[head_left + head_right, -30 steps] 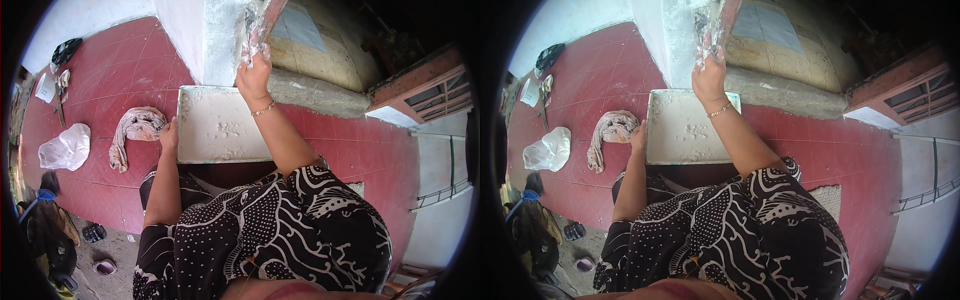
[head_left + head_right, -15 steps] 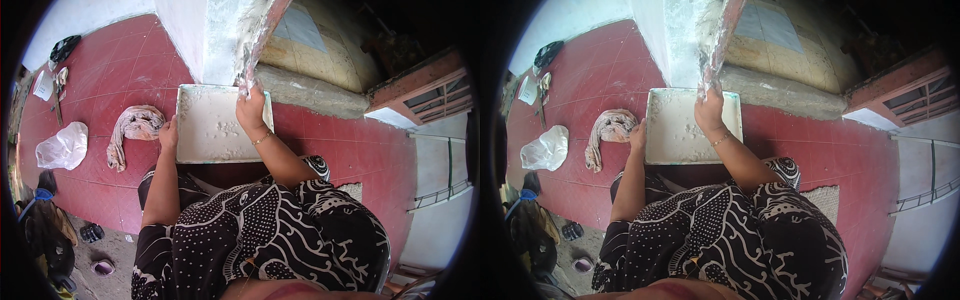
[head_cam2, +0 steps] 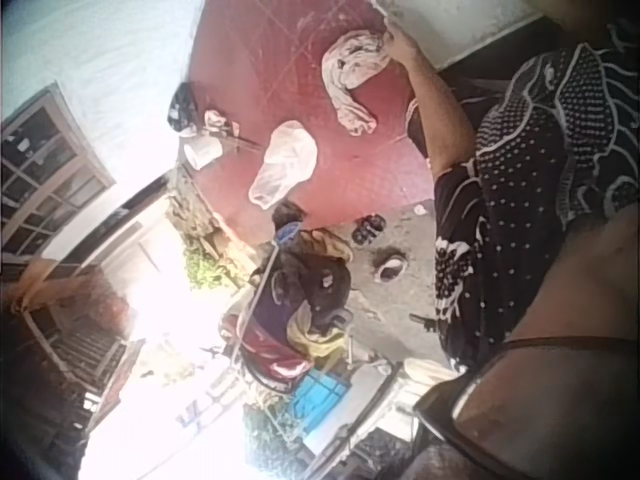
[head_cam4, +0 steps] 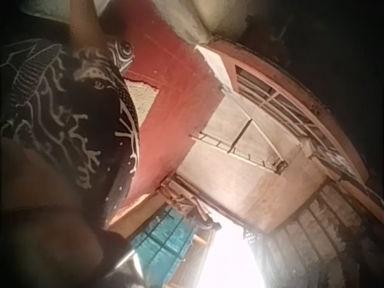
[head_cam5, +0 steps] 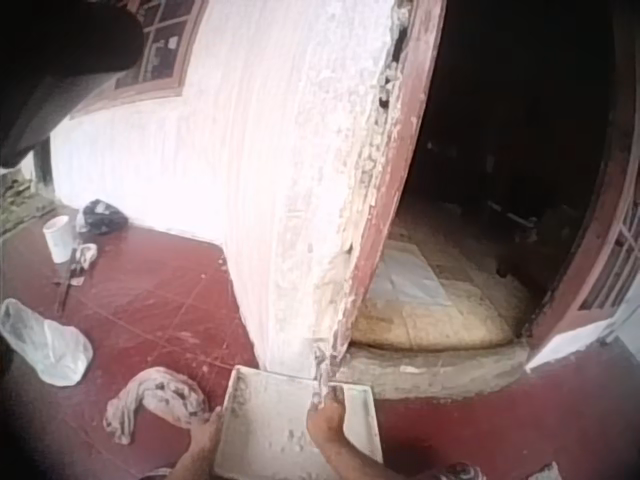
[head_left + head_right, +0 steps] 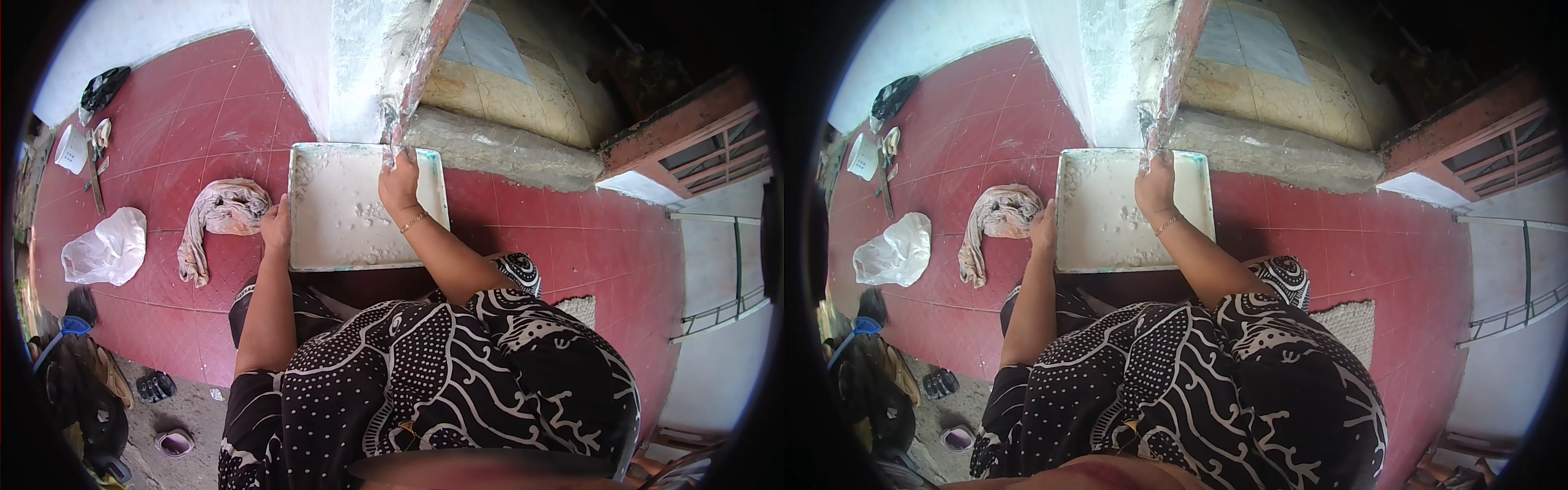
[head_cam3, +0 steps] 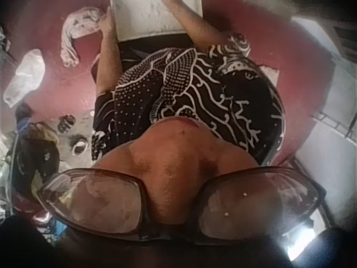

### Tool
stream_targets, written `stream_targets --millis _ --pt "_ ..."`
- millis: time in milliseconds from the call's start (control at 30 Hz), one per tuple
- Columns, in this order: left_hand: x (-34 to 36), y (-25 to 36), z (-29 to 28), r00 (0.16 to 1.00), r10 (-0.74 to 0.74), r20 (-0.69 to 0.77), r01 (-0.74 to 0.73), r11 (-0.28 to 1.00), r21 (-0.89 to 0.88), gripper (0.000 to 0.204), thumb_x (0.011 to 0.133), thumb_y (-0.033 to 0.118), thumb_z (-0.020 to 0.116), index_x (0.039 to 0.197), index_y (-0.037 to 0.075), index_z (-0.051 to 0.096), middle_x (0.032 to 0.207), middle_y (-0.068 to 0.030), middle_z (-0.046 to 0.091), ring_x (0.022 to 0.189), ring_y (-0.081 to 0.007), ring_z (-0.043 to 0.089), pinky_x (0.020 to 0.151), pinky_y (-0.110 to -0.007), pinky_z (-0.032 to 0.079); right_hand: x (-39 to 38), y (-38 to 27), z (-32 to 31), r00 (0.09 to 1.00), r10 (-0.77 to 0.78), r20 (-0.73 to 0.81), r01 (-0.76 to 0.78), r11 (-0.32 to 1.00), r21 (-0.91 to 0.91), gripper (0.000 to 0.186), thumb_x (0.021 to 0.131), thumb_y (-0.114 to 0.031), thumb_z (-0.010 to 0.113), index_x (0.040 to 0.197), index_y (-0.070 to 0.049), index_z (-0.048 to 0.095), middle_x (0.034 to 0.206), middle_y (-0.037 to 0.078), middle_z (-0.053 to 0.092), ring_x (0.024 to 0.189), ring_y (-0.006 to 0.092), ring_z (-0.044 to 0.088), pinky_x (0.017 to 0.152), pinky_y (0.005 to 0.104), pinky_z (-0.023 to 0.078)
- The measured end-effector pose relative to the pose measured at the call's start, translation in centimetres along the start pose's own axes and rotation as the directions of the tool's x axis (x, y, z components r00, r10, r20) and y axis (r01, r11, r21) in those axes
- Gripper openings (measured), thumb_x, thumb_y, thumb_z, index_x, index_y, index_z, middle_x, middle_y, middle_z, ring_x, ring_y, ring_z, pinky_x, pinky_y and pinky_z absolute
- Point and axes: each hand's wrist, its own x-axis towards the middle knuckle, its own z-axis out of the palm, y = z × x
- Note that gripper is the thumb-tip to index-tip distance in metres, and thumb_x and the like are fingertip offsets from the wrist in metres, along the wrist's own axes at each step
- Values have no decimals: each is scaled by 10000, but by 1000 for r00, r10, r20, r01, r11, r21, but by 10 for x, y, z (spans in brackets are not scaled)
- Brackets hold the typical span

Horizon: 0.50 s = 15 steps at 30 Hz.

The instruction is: The person applies a white patching substance to a wall corner near a doorway by hand and with a putty knife. They also pour additional white powder from a plastic bag into a tray containing the substance.

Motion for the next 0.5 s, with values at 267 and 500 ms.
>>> stream_targets --millis 267,500 --pt "-5 5 2 999 4 -40 -2 999 41 446 840 383 539 799 -53 621 645 -32 543 611 -107 466 599 -255 401 92 -60 -19 954 -205 -219 227 971 77 306 660 53 543 965 83 546 945 286 523 908 424 502 805 422 407" --pt "-6 8 4 999 -1 -38 3 999 54 444 839 384 541 804 -51 622 648 -27 542 606 -105 466 593 -253 400 20 1 -8 998 -54 40 56 998 -37 393 711 56 511 1103 75 502 993 279 523 978 417 483 835 404 413"
